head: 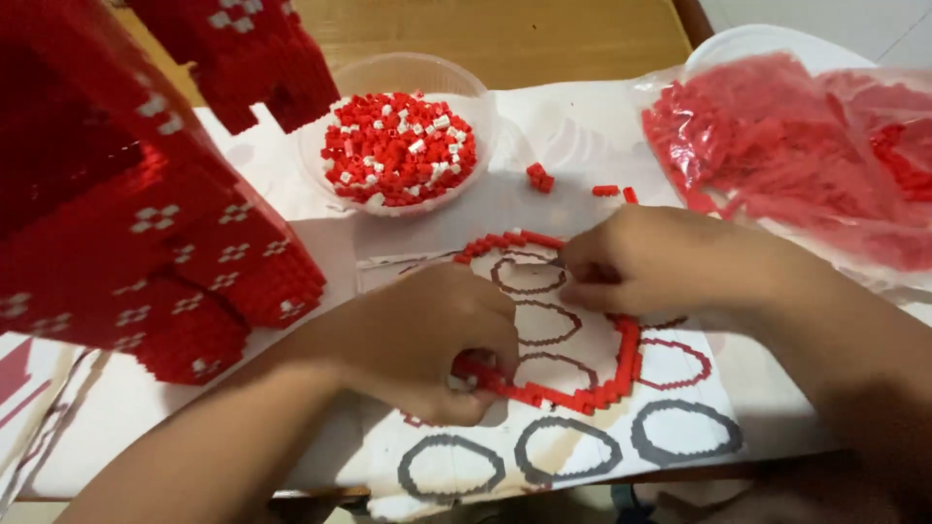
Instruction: Assembling a red bear-like figure using small interlocking plastic blocks and a small tapping tool.
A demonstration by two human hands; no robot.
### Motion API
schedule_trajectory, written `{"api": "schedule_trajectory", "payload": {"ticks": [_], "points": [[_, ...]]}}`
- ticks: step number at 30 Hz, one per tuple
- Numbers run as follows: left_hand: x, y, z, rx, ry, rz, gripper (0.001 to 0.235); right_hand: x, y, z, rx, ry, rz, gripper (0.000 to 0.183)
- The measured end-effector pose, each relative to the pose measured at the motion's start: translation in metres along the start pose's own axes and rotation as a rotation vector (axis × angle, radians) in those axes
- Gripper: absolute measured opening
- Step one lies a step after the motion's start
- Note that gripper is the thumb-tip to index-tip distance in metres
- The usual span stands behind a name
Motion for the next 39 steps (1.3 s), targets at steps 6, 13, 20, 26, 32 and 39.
{"api": "schedule_trajectory", "payload": {"ticks": [6,13,20,26,32,39], "points": [[-0.001,-0.006,-0.001,-0.015,0.064,-0.010,0.010,0.017,-0.001,-0.004,0.030,-0.056,0.061,0.034],[-0.001,-0.007,-0.002,0.110,-0.029,-0.019,0.010,0.029,-0.003,-0.011,0.282,0.169,-0.032,0.021],[-0.016,0.025,0.010,0.232,0.194,-0.062,0.016,0.027,0.015,-0.006,0.341,-0.129,-0.199,0.023],[-0.018,0.033,0.012,0.351,0.439,-0.114,0.003,0.031,0.012,-0.013,0.352,-0.144,-0.227,0.031],[-0.021,0.029,0.014,0.323,0.559,-0.064,0.009,0.031,0.015,-0.002,0.487,-0.041,-0.526,0.017],[-0.019,0.039,0.022,0.494,0.654,0.033,0.025,0.054,0.009,-0.012,0.506,0.331,-1.172,0.022]]}}
Point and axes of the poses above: each hand's wrist, its own z-axis away from the middle knuckle, its own y-axis out of the back of the hand, x = y × z, the point moved 6 cm from there along -z, towards the middle knuckle, and after that the axes turned 8 degrees about -z, right-handed, at the moved point
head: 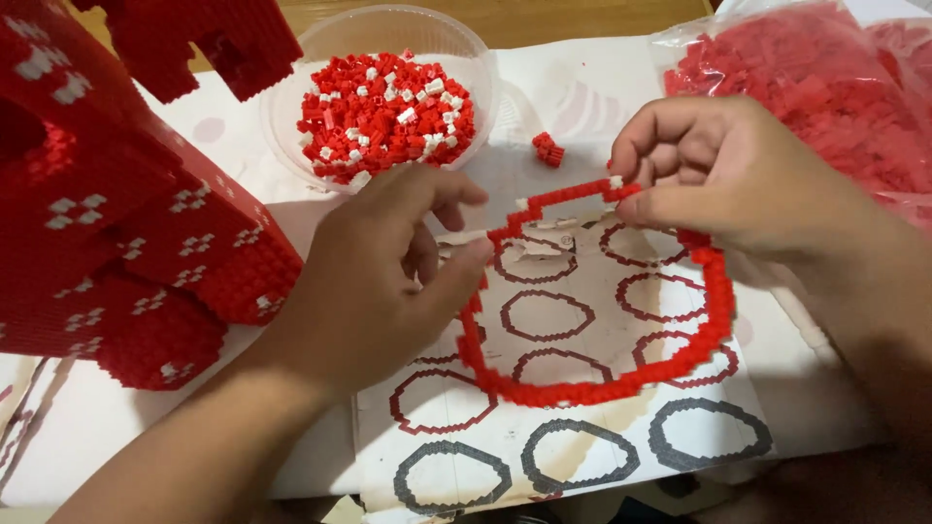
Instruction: Assembling a red bear-like figure using small interlocking plastic blocks and a small tapping tool.
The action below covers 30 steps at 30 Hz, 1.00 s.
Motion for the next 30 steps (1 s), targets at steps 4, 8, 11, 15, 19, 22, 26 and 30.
{"api": "schedule_trajectory", "payload": {"ticks": [4,8,11,15,19,22,26,30], "points": [[-0.001,-0.007,0.002,-0.148,0.197,0.252,0.047,0.001,0.001,0.000,-0.119,-0.024,-0.359,0.020],[-0.006,-0.014,0.000,-0.219,0.289,0.360,0.039,-0.003,0.002,0.000,-0.160,-0.025,-0.399,0.018],[-0.011,-0.022,0.000,-0.294,0.451,0.421,0.035,0.000,0.008,-0.002,-0.098,-0.019,-0.475,0.020],[-0.013,-0.024,-0.001,-0.318,0.505,0.451,0.029,0.003,0.006,-0.003,-0.155,-0.046,-0.486,0.020],[-0.017,-0.024,-0.002,-0.309,0.534,0.459,0.031,0.001,0.005,-0.001,-0.149,-0.096,-0.428,0.039],[-0.019,-0.028,-0.002,-0.311,0.523,0.494,0.029,0.013,0.008,-0.004,-0.117,-0.142,-0.439,0.030],[-0.017,-0.027,-0.001,-0.328,0.558,0.433,0.030,0.012,0.008,-0.002,-0.134,-0.174,-0.389,0.027],[-0.017,-0.027,-0.001,-0.340,0.599,0.416,0.030,0.012,0.006,-0.003,-0.089,-0.161,-0.266,0.026]]}}
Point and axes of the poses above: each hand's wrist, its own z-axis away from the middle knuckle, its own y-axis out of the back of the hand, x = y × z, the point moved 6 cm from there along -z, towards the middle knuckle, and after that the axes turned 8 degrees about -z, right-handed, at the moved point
